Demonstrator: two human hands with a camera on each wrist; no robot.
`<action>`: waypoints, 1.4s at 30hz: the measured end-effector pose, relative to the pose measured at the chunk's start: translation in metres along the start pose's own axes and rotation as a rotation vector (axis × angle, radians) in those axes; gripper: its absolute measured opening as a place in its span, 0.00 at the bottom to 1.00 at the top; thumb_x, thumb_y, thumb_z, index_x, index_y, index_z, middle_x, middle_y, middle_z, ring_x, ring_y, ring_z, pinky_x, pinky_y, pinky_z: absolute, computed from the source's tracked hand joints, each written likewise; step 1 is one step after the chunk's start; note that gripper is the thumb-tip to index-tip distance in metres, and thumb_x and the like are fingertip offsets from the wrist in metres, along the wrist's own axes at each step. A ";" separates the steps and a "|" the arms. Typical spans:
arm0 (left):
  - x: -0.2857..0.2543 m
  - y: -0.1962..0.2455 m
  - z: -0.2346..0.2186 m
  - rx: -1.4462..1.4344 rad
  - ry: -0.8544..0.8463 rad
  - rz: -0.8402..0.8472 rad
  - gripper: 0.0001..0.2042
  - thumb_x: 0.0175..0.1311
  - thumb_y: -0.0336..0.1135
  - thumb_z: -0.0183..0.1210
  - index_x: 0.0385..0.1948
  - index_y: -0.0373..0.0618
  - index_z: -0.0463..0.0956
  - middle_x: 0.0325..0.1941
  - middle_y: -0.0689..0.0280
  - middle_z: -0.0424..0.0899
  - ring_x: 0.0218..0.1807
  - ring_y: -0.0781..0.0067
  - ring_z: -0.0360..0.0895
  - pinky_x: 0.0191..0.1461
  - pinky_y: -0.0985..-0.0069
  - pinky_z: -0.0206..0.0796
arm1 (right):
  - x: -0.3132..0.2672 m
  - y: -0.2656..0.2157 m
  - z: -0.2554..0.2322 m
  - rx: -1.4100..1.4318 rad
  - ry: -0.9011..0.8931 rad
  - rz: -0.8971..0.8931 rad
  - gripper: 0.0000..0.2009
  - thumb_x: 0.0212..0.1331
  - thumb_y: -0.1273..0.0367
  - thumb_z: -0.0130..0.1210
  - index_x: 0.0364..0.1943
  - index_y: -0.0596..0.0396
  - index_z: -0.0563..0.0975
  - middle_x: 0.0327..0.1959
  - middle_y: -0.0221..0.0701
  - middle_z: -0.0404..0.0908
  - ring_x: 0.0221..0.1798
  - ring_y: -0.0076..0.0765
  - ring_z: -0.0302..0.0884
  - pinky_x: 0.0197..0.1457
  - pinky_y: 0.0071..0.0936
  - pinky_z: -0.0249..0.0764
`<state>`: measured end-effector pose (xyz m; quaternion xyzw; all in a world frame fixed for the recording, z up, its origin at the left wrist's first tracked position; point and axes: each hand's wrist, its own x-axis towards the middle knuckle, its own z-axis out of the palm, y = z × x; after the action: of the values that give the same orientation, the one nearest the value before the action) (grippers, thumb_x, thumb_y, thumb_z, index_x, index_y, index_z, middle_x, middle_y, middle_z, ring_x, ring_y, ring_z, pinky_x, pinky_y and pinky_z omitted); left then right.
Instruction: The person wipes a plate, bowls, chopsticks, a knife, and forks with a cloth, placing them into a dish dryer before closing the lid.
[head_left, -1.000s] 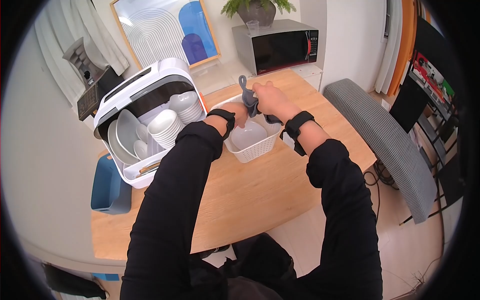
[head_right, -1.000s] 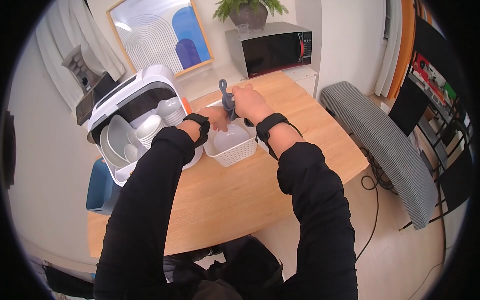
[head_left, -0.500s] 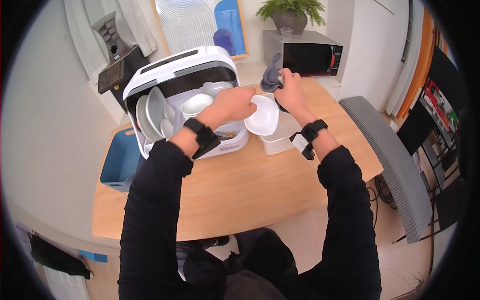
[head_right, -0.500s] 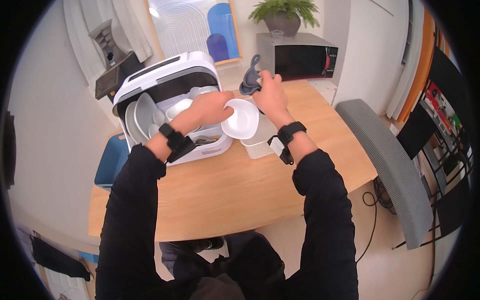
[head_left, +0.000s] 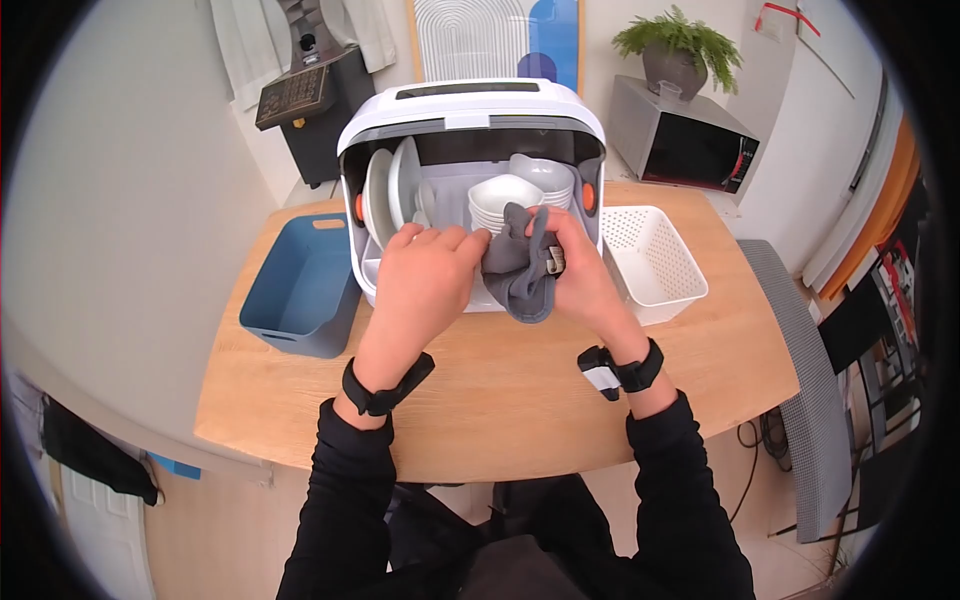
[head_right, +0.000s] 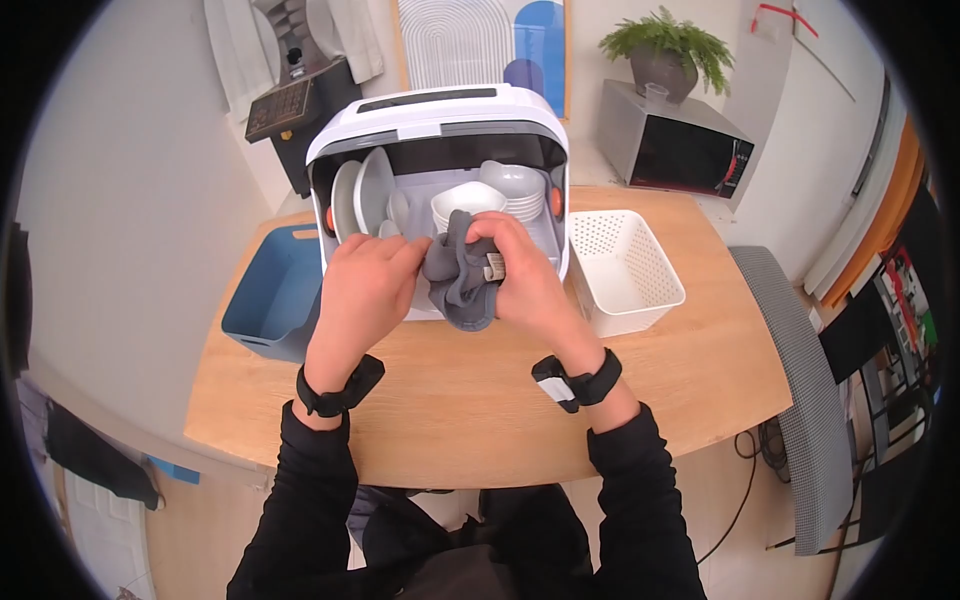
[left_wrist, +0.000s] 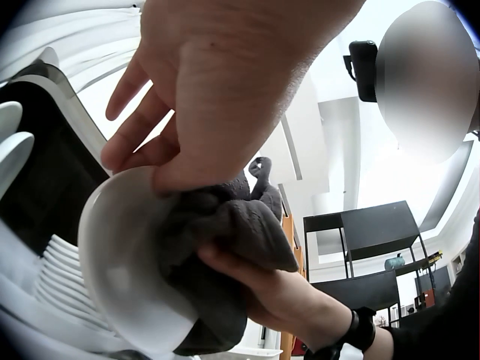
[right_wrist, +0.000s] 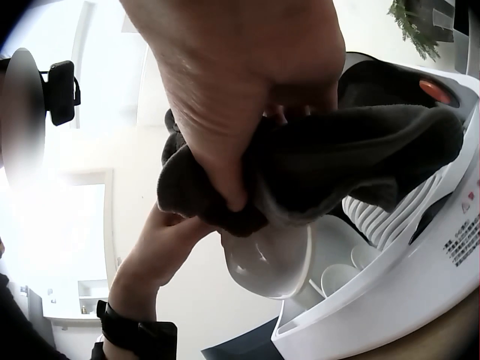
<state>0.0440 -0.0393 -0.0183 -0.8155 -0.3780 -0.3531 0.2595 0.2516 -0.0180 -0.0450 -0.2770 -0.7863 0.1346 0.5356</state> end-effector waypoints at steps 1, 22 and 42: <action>-0.003 -0.002 0.000 0.043 0.018 0.025 0.11 0.53 0.28 0.58 0.39 0.50 0.81 0.27 0.70 0.77 0.32 0.68 0.77 0.51 0.68 0.68 | 0.000 -0.001 0.009 0.051 -0.006 0.072 0.28 0.45 0.79 0.66 0.55 0.50 0.71 0.57 0.37 0.75 0.57 0.47 0.76 0.58 0.31 0.73; 0.004 -0.021 -0.008 -0.045 0.254 0.018 0.14 0.52 0.24 0.64 0.42 0.47 0.80 0.24 0.69 0.74 0.26 0.68 0.72 0.28 0.71 0.63 | 0.018 0.000 0.034 0.357 -0.003 0.478 0.21 0.56 0.72 0.65 0.55 0.58 0.74 0.48 0.30 0.81 0.49 0.26 0.78 0.54 0.27 0.74; -0.003 -0.007 -0.004 0.133 -0.072 -0.158 0.13 0.60 0.27 0.59 0.48 0.45 0.75 0.24 0.66 0.78 0.30 0.64 0.78 0.54 0.63 0.69 | 0.022 -0.013 0.020 0.008 0.253 0.070 0.17 0.47 0.78 0.64 0.45 0.54 0.79 0.41 0.32 0.84 0.44 0.31 0.83 0.47 0.27 0.77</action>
<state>0.0351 -0.0392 -0.0168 -0.7764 -0.4726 -0.3172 0.2706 0.2238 -0.0137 -0.0291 -0.3168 -0.7017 0.1203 0.6267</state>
